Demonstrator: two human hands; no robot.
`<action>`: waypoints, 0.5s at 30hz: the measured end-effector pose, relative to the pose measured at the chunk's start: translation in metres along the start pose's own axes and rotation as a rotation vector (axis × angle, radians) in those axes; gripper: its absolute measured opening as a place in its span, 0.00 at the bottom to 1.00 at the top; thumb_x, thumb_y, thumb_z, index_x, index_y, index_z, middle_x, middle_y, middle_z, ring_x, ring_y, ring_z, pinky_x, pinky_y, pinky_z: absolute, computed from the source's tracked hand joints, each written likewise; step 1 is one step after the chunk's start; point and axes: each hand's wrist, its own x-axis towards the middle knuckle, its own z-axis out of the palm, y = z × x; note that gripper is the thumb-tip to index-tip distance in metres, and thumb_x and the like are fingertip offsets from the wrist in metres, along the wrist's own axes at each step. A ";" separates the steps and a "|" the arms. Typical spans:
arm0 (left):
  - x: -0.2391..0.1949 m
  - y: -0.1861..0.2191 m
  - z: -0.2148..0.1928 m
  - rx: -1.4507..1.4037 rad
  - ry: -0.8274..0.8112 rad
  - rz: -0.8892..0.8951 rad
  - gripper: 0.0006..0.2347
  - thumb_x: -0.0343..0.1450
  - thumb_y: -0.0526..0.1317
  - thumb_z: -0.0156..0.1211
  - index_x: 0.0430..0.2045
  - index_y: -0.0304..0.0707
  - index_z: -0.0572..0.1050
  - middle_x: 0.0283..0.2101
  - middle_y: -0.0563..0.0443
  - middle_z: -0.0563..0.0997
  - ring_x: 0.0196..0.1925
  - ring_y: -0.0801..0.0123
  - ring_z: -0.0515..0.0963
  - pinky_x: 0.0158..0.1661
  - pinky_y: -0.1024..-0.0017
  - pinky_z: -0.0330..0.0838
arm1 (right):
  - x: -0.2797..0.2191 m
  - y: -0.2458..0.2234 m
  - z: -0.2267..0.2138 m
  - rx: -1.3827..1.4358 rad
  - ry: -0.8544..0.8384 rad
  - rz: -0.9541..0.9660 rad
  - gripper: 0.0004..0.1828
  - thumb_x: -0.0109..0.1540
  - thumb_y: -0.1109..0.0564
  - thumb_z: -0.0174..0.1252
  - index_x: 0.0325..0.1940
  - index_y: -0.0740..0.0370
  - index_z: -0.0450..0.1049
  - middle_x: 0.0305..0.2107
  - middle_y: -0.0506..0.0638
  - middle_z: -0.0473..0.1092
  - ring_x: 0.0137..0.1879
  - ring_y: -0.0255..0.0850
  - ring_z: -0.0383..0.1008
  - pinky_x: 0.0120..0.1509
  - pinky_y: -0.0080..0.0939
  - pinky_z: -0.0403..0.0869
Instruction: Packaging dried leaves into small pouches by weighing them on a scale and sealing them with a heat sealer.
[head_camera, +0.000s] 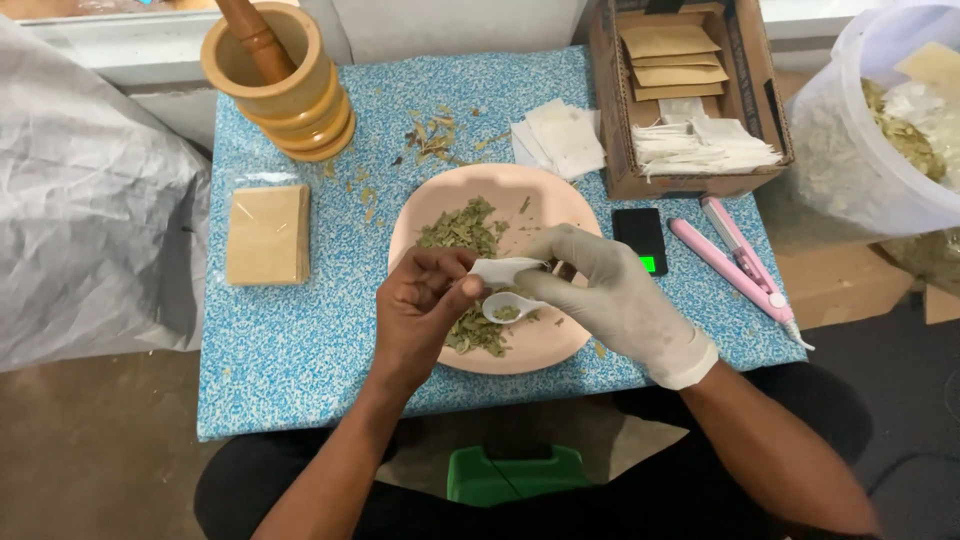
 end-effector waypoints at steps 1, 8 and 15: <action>-0.001 0.001 0.002 0.001 0.005 0.000 0.11 0.76 0.37 0.74 0.44 0.30 0.77 0.48 0.31 0.88 0.54 0.60 0.87 0.49 0.54 0.88 | 0.001 0.001 0.002 0.000 -0.005 0.000 0.11 0.63 0.56 0.76 0.49 0.56 0.91 0.34 0.51 0.81 0.42 0.38 0.78 0.54 0.41 0.79; 0.002 0.003 0.005 0.051 -0.046 -0.053 0.19 0.73 0.36 0.76 0.57 0.30 0.77 0.49 0.38 0.88 0.58 0.60 0.86 0.51 0.62 0.86 | 0.005 0.022 0.011 -0.140 0.030 -0.128 0.06 0.61 0.57 0.77 0.39 0.55 0.85 0.28 0.47 0.76 0.35 0.35 0.75 0.47 0.41 0.79; -0.004 0.005 0.010 0.000 -0.075 -0.054 0.22 0.74 0.36 0.76 0.63 0.27 0.78 0.55 0.33 0.88 0.61 0.57 0.86 0.58 0.55 0.84 | 0.004 -0.005 0.018 -0.085 -0.009 -0.125 0.02 0.65 0.59 0.72 0.41 0.55 0.85 0.29 0.46 0.77 0.39 0.37 0.79 0.46 0.39 0.79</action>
